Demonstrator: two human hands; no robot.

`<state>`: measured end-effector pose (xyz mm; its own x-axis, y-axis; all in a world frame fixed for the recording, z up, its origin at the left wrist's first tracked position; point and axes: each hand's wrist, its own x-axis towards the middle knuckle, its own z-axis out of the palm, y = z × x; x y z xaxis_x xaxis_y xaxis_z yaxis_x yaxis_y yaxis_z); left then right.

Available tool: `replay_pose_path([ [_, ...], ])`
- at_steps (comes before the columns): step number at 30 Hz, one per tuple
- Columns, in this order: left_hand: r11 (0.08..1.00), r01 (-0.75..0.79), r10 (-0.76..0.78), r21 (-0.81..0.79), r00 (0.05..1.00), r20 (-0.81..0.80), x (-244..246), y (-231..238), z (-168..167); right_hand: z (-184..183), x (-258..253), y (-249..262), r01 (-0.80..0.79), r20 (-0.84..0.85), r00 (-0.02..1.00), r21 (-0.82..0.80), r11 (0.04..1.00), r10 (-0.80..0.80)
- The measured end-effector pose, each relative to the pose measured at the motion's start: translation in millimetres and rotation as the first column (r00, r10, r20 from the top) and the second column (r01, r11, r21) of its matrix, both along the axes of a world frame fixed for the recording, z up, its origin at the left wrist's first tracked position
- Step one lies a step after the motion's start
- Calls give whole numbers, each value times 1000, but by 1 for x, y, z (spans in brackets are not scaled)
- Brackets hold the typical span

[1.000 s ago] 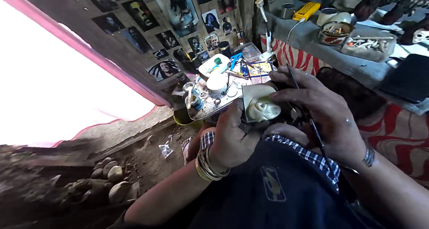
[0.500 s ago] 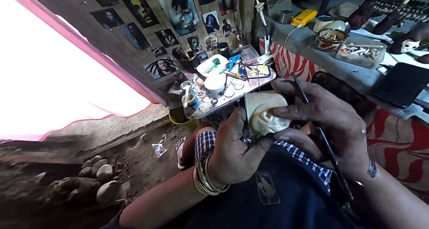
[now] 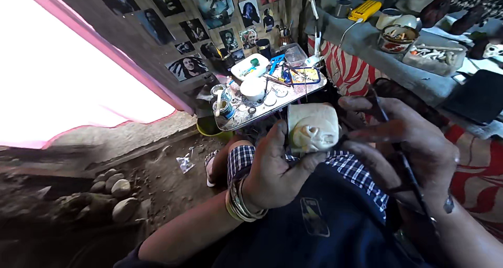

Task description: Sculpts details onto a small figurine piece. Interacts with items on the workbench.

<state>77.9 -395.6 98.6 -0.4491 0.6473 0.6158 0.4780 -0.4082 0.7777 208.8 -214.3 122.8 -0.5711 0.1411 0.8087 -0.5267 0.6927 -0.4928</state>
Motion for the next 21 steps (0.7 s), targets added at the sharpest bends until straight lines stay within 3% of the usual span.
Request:
replay_pose_path([
  [1, 998, 1, 1, -70, 1000, 29, -8, -3, -2, -6, -2, 6, 28, 22, 999, -30, 999, -27],
  [3, 983, 41, 2, -180, 972, 233, -28, -8, -13, -21, -13, 22, 80, 93, 993, -72, 994, -73],
  [5, 975, 40, 77, -216, 858, 507, -47, -12, -37, -42, -30, 37, 118, 153, 983, -92, 989, -103],
  [7, 958, -48, 219, -281, 756, 617, -66, -15, -63, -64, -55, 51, 109, 226, 971, -149, 983, -73],
  [8, 933, -94, 298, -348, 745, 597, -75, -18, -75, -75, -69, 57, 112, 275, 960, -179, 977, -60],
  [10, 820, -191, 448, -540, 802, 396, -95, -26, -93, -95, -98, 68, 147, 385, 922, -237, 960, -46],
  [13, 693, -359, 487, -626, 873, 38, -130, -41, -111, -115, -143, 80, 252, 521, 848, -236, 938, -97],
  [17, 666, -513, 381, -542, 858, -344, -189, -57, -115, -134, -201, 90, 282, 624, 774, -189, 941, -107],
  [21, 587, -424, 144, -689, 893, -426, -255, -76, -97, -149, -275, 87, 136, 661, 748, -66, 989, -59],
])
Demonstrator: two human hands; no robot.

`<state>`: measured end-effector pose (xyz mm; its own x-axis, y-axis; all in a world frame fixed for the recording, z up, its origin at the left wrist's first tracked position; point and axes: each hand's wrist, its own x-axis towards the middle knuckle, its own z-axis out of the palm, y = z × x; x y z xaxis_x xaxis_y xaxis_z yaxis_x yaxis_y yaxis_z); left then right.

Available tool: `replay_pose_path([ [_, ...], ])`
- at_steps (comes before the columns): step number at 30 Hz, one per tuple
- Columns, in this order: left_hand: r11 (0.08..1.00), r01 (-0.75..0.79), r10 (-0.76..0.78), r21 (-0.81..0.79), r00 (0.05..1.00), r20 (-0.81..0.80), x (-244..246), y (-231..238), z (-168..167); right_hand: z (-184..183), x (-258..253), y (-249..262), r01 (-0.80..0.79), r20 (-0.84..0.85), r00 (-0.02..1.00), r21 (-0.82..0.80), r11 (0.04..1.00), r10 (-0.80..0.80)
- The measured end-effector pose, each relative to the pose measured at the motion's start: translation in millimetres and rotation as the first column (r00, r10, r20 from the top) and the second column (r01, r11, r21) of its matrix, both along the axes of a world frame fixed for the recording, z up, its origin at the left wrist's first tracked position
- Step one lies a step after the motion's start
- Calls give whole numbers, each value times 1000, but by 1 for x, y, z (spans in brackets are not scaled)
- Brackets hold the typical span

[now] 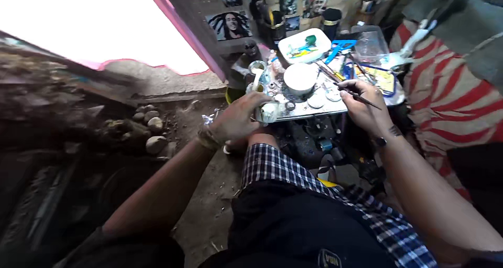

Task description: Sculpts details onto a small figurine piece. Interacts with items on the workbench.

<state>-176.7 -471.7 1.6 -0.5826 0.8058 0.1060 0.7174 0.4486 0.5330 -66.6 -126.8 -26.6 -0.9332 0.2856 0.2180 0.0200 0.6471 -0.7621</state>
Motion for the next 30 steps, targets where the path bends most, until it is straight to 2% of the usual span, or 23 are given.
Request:
replay_pose_path([
  [3, 990, 55, -52, -132, 998, 22, -36, -9, 16, -11, -49, -10, -86, -19, 996, 61, 994, 87],
  [6, 979, 41, -21, -198, 995, 101, -57, -18, 29, -27, -90, -15, -193, -29, 978, 252, 948, 206],
  [8, 975, 88, -63, -205, 990, 124, -68, -27, 31, -34, -109, -20, -244, 50, 969, 346, 906, 242],
  [12, 958, 208, -182, -197, 973, 145, -84, -42, 30, -43, -131, -30, -343, 224, 937, 448, 826, 267],
  [17, 907, 295, -260, -300, 954, 151, -80, -47, 38, -46, -139, -38, -396, 315, 911, 481, 782, 267],
  [22, 866, 393, -338, -308, 915, 219, -77, -48, 42, -49, -145, -35, -398, 316, 909, 463, 792, 272],
  [26, 861, 408, -345, -303, 907, 239, -69, -48, 49, -26, -143, -31, -305, 355, 917, 336, 891, 180],
  [28, 900, 347, -287, -264, 927, 240, -63, -49, 51, -16, -139, -25, -204, 299, 945, 227, 952, 132],
  [30, 959, 201, -153, -201, 961, 230, -49, -45, 49, -7, -126, -15, -117, 179, 979, 111, 987, 96],
])
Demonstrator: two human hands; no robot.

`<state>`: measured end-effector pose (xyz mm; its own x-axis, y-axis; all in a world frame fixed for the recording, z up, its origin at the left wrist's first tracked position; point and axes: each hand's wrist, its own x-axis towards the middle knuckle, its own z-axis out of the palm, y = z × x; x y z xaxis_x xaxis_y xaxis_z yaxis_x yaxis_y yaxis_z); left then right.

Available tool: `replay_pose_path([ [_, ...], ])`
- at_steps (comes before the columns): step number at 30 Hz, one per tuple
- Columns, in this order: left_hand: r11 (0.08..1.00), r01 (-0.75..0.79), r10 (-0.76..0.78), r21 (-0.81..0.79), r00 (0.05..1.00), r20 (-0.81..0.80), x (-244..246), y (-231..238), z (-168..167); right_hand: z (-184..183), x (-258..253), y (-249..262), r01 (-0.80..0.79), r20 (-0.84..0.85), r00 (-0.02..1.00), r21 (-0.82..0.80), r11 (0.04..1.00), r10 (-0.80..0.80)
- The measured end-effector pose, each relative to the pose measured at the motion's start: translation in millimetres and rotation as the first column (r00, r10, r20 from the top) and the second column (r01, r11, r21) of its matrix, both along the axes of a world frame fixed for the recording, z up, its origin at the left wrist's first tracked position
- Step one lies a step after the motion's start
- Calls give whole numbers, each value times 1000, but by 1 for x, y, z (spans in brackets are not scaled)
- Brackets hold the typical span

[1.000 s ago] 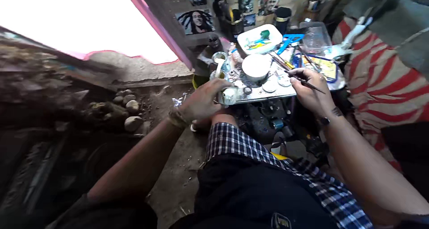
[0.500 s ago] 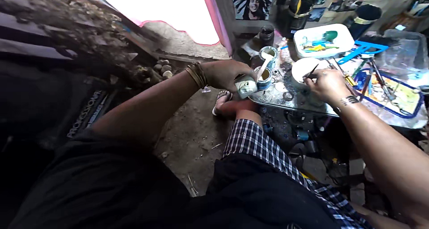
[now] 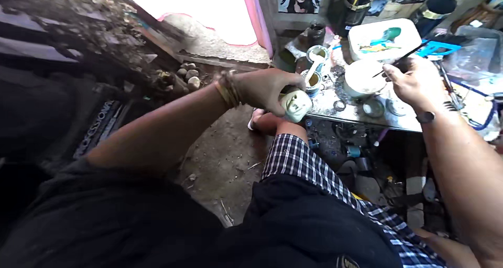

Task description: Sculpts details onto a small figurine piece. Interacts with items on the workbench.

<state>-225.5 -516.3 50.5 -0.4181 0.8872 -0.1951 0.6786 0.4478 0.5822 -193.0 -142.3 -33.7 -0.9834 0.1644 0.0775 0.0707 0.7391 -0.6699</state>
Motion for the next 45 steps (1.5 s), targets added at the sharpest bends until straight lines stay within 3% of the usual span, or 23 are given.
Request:
replay_pose_path([
  [3, 952, -283, 289, 114, 956, -39, 35, 20, -4, 21, 46, 8, 92, -120, 986, -174, 980, -114],
  [6, 799, -463, 480, 385, 876, 57, 83, 56, -18, 39, 116, 9, 88, -236, 961, -225, 970, -142],
  [9, 651, -495, 469, 576, 858, 207, 124, 101, -23, 53, 187, -2, 36, -375, 919, -237, 971, -126],
  [12, 595, -505, 354, 625, 863, 360, 155, 141, -18, 70, 249, -15, -45, -518, 853, -195, 980, -64],
  [17, 674, -461, 157, 578, 853, 497, 190, 181, 6, 95, 316, -32, 22, -603, 797, -16, 1000, -27],
  [23, 746, -349, 85, 567, 895, 438, 218, 197, 33, 105, 344, -34, 116, -662, 749, 158, 981, 18],
  [28, 755, -300, 32, 583, 905, 424, 233, 196, 47, 111, 354, -34, 130, -669, 738, 269, 954, 88],
  [34, 749, -291, -23, 595, 886, 462, 243, 195, 55, 118, 371, -32, 136, -675, 732, 275, 952, 90],
  [40, 706, -230, -78, 670, 915, 396, 242, 198, 57, 118, 384, -27, 178, -734, 679, 160, 971, -4],
  [45, 691, -190, -90, 698, 935, 344, 244, 201, 60, 122, 375, -30, 162, -729, 682, 230, 960, 59],
])
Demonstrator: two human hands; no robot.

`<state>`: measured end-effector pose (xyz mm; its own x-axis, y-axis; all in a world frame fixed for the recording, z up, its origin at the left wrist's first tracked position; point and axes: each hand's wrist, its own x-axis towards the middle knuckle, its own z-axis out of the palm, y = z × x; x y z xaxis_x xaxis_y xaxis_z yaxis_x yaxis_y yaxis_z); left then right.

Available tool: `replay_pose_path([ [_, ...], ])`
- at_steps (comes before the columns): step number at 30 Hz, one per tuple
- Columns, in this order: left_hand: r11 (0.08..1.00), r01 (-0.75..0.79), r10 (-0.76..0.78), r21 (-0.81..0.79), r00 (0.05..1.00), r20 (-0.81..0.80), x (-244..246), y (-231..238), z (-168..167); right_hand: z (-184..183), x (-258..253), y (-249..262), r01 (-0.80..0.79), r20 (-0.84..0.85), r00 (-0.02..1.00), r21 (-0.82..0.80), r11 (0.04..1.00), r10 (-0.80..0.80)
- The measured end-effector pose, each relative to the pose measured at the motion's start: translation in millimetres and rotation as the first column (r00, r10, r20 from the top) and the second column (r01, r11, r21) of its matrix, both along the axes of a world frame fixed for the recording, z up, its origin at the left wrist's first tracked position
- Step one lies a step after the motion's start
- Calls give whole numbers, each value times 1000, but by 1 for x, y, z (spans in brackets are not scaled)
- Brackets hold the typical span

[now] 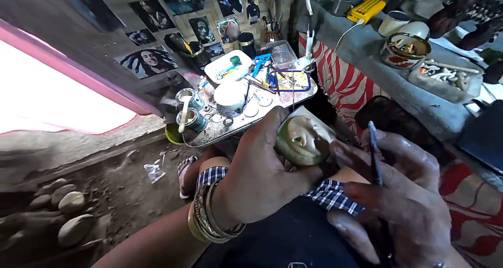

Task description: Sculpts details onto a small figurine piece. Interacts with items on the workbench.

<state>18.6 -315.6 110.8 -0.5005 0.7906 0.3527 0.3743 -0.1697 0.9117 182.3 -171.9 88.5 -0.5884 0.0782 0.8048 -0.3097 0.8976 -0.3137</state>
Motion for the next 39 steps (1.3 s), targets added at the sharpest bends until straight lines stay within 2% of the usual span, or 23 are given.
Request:
replay_pose_path([
  [4, 998, 8, -6, 70, 1000, -29, -4, -1, -4, -6, 3, 0, -15, 35, 999, -14, 1000, 15],
  [9, 992, -4, 22, 128, 990, -140, -12, 2, -15, -10, 11, 7, -15, -1, 1000, -274, 962, 16],
  [12, 991, -30, 54, 134, 983, -178, -13, 5, -19, -20, 7, 15, -113, -112, 991, -411, 905, 73],
  [17, 999, 45, -46, -10, 992, -116, -20, 4, -24, -46, 4, 29, -54, -57, 998, -542, 838, 27],
  [19, 988, 107, -124, -109, 980, -157, -26, 5, -24, -55, 0, 32, -33, -19, 999, -601, 798, 27],
  [21, 967, 196, -232, -161, 941, -245, -35, 6, -24, -61, -1, 30, -29, -5, 999, -654, 756, 33],
  [24, 924, 315, -379, -216, 825, -419, -56, 10, -21, -70, 3, 28, -74, -35, 997, -674, 735, 69],
  [28, 879, 344, -475, -329, 687, -550, -82, 10, -5, -76, 8, 25, -55, -15, 998, -678, 733, 61],
  [33, 748, 291, -650, -597, 508, -566, -96, 8, 24, -78, 7, 22, -32, 15, 998, -654, 756, 55],
  [36, 669, 250, -730, -700, 396, -557, -108, 6, 30, -80, 7, 23, -57, 9, 996, -676, 734, 85],
  [39, 617, 237, -766, -750, 397, -505, -118, -3, 29, -82, 6, 24, -86, -17, 995, -690, 719, 102],
])
